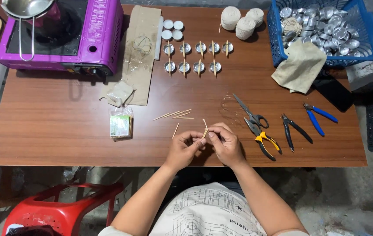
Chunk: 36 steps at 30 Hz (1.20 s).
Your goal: Assembling candle wicks by threading cotton string through metal bases, cutting them to size, and crimping the bases with pliers.
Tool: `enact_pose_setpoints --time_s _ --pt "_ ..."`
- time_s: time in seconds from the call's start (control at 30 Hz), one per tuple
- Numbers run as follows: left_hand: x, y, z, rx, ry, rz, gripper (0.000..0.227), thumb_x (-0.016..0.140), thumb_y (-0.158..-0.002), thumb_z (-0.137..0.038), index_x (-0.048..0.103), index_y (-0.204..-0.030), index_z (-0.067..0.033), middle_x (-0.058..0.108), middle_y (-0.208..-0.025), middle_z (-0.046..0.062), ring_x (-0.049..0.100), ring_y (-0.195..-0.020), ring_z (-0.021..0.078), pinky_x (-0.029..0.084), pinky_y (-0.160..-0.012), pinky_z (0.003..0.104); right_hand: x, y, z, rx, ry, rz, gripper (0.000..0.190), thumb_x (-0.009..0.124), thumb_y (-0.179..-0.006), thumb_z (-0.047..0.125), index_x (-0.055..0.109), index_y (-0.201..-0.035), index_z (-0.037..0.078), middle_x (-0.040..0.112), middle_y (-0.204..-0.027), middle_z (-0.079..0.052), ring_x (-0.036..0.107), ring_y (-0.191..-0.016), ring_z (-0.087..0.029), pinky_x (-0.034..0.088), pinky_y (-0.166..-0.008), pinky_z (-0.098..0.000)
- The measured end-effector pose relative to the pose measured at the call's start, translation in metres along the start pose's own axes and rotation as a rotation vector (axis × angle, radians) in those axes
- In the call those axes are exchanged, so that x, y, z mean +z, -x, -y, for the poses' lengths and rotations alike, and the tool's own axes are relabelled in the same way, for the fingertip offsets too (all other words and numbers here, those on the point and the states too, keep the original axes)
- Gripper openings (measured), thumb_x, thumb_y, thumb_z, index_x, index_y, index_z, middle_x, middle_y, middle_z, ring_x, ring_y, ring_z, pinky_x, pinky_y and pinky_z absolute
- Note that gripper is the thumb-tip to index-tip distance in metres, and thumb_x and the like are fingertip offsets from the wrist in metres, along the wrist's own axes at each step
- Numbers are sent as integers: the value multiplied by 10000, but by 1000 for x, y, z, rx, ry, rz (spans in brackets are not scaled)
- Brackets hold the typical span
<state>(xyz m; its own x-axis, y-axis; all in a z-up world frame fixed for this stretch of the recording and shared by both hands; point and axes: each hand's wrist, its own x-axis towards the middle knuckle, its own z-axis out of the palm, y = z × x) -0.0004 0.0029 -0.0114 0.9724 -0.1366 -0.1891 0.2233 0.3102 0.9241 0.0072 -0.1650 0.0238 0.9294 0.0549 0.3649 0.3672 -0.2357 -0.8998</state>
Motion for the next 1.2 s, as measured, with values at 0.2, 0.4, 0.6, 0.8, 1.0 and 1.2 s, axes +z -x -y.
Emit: enact_pose_setpoints --time_s 0.2,0.4,0.6,0.8,1.0,1.2 --pt "-2 -5 10 5 21 44 187 780 -899 -21 707 -1056 50 775 -782 136 761 -688 173 635 -540 268 2 7 -10 -16 -17 -4 114 663 -964 40 760 -1016 10 735 -908 -151 725 -878 -289 554 -806 -404" --pt "-3 -8 19 58 3 66 171 758 -915 -19 681 -1060 30 762 -780 99 747 -703 144 619 -528 238 5 13 -3 110 -105 -53 137 651 -983 64 769 -1047 34 712 -762 -84 623 -711 -132 543 -695 -308" --pt "-5 -7 23 122 -59 16 155 754 -920 -25 668 -1041 18 754 -764 88 756 -700 154 616 -502 241 3 8 1 107 -114 -126 119 688 -963 66 779 -1038 59 676 -718 -24 545 -681 -61 495 -629 -233" --pt "4 3 11 152 -102 -4 124 746 -917 -9 665 -1008 15 722 -713 108 705 -541 156 552 -410 233 7 25 -41 144 -233 -213 112 664 -979 41 732 -1060 3 573 -668 -14 471 -508 -24 379 -466 -173" --pt "1 0 15 224 -176 -10 126 746 -918 -11 665 -1015 -5 689 -663 118 637 -423 162 492 -378 233 8 19 -20 167 -150 -163 83 730 -934 65 770 -1004 50 605 -666 0 432 -522 3 378 -448 -172" --pt "8 8 5 212 -191 -22 110 740 -913 8 667 -994 2 670 -650 125 628 -411 176 489 -385 247 6 18 -20 187 -126 -153 65 721 -936 58 768 -981 59 517 -592 33 421 -474 16 329 -398 -146"
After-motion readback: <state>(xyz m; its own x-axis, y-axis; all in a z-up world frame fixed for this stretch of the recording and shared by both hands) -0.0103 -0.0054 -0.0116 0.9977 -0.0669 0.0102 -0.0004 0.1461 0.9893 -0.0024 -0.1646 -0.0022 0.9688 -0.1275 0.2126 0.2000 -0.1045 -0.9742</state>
